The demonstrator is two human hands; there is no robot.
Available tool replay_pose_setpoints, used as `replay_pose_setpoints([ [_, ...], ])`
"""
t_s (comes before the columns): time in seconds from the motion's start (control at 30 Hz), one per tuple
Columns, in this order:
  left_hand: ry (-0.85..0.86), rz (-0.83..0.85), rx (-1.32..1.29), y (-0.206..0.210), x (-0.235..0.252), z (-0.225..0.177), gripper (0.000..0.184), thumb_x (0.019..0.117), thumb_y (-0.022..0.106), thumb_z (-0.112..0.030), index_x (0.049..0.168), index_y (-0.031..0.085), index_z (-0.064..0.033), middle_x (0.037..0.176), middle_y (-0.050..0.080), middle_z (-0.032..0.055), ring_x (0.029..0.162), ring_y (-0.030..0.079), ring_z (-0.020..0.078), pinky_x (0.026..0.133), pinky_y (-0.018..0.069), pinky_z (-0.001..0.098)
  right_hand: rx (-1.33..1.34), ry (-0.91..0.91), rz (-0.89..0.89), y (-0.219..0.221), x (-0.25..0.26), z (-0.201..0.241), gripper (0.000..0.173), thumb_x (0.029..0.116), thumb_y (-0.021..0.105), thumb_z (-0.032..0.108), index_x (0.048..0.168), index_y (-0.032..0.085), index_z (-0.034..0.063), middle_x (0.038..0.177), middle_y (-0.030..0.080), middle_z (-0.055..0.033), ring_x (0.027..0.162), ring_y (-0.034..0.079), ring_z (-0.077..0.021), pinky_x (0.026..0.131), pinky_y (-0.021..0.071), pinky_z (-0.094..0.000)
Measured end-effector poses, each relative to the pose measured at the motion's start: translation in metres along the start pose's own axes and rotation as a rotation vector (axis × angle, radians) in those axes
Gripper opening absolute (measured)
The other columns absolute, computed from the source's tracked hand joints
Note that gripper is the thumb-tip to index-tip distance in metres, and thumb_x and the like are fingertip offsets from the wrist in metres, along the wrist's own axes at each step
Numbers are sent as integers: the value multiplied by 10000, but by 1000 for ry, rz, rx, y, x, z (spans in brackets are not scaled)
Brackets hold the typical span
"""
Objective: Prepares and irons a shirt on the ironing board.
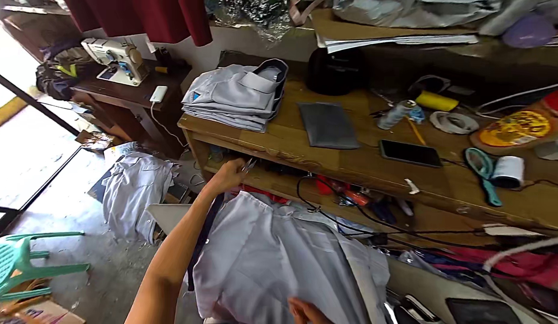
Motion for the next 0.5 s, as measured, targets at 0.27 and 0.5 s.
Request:
replay_pose_setpoints([
  [0.27,-318,-71,-493,-12,-238,113,272,974,419,-76,1190,546,30,935,720,73,754,703,151,706,607,335,-90,-432,285,119,135,79,230,993,615,198,1121,771,90,1111,739,-104,1073,703,-263,944,578,-425],
  [0.5,-532,-194,-524,18,-300,149,317,1021,408,-92,1302,504,18,848,647,59,688,649,138,668,578,318,-333,-349,272,179,161,97,357,916,720,358,1065,770,37,1077,724,-172,1075,680,-357,925,548,-519],
])
Point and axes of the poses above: each hand's wrist, its own x-axis towards the middle knuckle, its own y-axis out of the palm, z = x × y, the point moved 4 cm from there along x, towards the middle knuckle
